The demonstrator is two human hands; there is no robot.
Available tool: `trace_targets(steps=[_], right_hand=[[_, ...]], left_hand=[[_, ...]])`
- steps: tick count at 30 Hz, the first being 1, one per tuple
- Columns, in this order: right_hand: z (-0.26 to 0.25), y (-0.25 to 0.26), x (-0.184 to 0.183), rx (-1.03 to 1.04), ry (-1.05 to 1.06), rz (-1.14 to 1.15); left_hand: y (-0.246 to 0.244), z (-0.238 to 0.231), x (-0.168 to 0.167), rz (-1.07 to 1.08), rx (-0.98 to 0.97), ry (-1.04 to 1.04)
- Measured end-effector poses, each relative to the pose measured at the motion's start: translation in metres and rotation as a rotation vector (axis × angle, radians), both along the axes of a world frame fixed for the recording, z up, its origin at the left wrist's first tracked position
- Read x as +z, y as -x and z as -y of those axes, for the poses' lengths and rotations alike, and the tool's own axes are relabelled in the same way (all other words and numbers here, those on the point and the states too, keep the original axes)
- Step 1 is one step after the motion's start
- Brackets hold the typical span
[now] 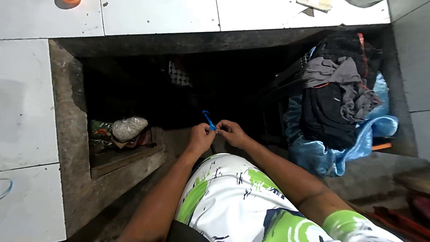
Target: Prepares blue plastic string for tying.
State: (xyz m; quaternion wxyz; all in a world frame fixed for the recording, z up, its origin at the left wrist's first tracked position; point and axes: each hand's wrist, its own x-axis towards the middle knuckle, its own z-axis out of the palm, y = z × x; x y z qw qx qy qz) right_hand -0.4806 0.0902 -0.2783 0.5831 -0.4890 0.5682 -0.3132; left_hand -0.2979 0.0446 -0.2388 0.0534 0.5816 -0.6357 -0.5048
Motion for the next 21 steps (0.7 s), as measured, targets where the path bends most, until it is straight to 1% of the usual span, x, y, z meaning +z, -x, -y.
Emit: trace_targets(steps=[2,4,7,10,12,14,15,17,18,19,21], right_hand=[[0.0,0.001,0.0,-0.003,-0.004,0.019],[0.0,0.001,0.005,-0.008,-0.027,0.129],[0.002,-0.001,0.014,-0.033,-0.062,0.258],[0.007,0.007,0.014,-0.182,-0.146,0.446],[0.011,0.017,0.018,-0.386,-0.23,0.597],[0.015,0.033,0.021,-0.625,-0.301,0.676],[0.016,0.043,0.019,-0.713,-0.31,0.693],[0.015,0.068,0.015,-0.846,-0.299,0.642],[0.014,0.083,0.013,-0.895,-0.28,0.583],[0.012,0.098,0.013,-0.928,-0.254,0.494],[0.006,0.13,0.015,-0.922,-0.175,0.251]], left_hand=[[0.001,0.001,-0.002,0.016,-0.002,0.01],[-0.002,0.004,-0.007,0.055,0.013,0.02],[-0.015,0.013,-0.021,0.065,0.104,-0.021],[-0.03,0.019,-0.031,0.017,0.226,-0.068],[-0.044,0.022,-0.036,-0.095,0.384,-0.121],[-0.06,0.025,-0.037,-0.34,0.648,-0.192],[-0.069,0.027,-0.034,-0.481,0.796,-0.232],[-0.092,0.036,-0.026,-0.731,1.06,-0.259],[-0.106,0.041,-0.023,-0.818,1.168,-0.229],[-0.121,0.046,-0.017,-0.874,1.248,-0.181],[-0.15,0.054,0.0,-0.914,1.352,-0.057]])
